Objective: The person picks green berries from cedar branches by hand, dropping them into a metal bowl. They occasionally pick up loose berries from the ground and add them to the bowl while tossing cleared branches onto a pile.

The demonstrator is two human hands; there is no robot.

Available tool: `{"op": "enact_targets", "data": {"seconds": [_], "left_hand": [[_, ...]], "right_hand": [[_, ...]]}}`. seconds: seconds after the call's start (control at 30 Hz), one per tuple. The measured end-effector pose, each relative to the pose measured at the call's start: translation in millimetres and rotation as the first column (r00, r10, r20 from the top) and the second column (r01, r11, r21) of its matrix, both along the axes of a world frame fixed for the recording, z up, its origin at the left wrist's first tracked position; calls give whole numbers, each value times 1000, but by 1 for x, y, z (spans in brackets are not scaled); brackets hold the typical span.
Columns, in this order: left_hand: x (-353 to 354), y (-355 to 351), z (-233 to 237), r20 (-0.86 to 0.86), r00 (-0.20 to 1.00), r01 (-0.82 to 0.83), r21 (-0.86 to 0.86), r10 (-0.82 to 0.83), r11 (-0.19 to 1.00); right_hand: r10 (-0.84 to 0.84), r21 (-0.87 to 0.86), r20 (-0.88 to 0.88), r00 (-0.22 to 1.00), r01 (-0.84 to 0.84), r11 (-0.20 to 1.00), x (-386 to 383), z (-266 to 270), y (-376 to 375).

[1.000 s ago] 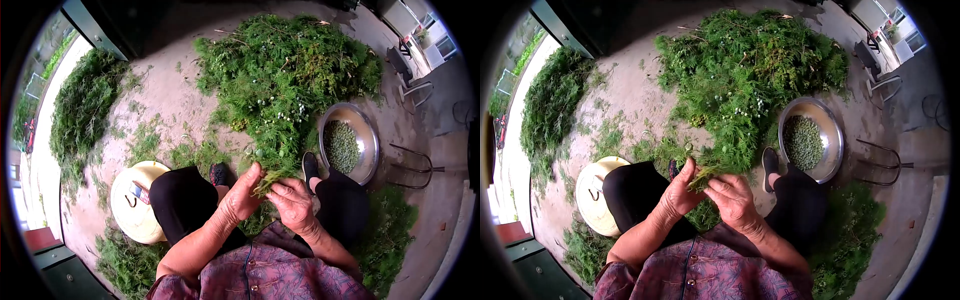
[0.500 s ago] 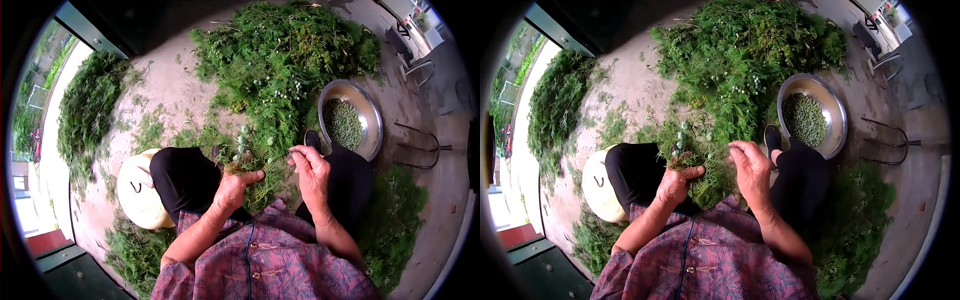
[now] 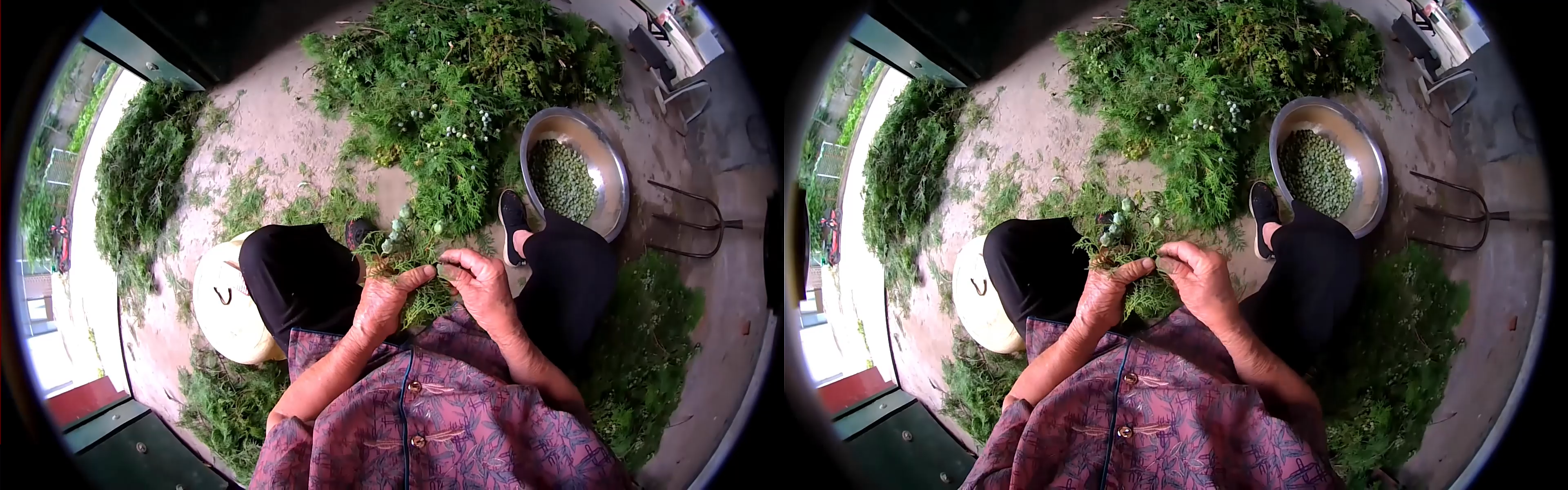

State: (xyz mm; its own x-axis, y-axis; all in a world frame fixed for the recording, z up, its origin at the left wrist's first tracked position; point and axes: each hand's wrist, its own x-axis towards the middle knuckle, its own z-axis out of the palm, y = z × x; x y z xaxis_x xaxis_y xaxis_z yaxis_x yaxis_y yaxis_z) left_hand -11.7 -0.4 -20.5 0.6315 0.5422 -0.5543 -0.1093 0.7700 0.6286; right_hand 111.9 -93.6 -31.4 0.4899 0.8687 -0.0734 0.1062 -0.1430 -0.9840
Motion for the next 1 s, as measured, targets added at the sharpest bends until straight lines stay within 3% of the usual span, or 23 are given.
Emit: {"op": "enact_targets", "data": {"seconds": [0.03,0.07,0.13,0.27,0.4,0.5,0.57,0.6,0.7,0.77,0.83,0.87,0.93,1.0], "left_hand": [[-4,2,-7,-4,999,54,30,-54,998],[-4,1,-7,11,998,56,15,-57,998],[-4,0,-2,41,997,60,-14,-59,998],[-7,-6,-3,2,998,63,-2,-63,998],[-12,-4,-12,-143,977,189,218,-161,957],[-12,-9,-8,-229,956,255,322,-186,912],[-11,-11,2,-270,941,297,381,-202,876],[-11,-11,1,-313,931,311,413,-187,856],[-13,-9,-5,-396,907,342,499,-142,797],[-8,-14,-9,-295,947,260,482,-124,837],[-8,-18,-16,-283,949,256,430,-140,866],[-4,-21,-15,-244,964,218,484,-109,848],[-2,-19,-5,-288,950,270,553,-123,788],[-1,-21,-12,-249,960,243,517,-127,821]], "right_hand": [[29,-102,-243,970,-55,993,2,-1,-4],[-14,-54,-502,865,-15,998,5,-5,-6],[-40,4,-886,461,94,996,11,-18,-9],[-59,26,-889,455,177,984,28,-14,-15],[-18,115,-851,525,220,969,29,-11,-14],[-67,66,-574,816,127,990,20,-2,-7],[-72,101,-330,941,111,989,12,-5,-1],[-76,60,-304,950,99,993,10,-9,-2],[-154,17,-401,903,175,984,5,-12,-6],[-190,53,-527,828,256,965,2,-15,-7],[-233,-18,-683,692,304,953,3,-13,-9],[-251,-52,-748,614,322,945,3,-12,-9],[-275,-75,-755,595,338,938,1,-12,-9],[-317,-94,-726,610,368,925,-1,-12,-8]]}}
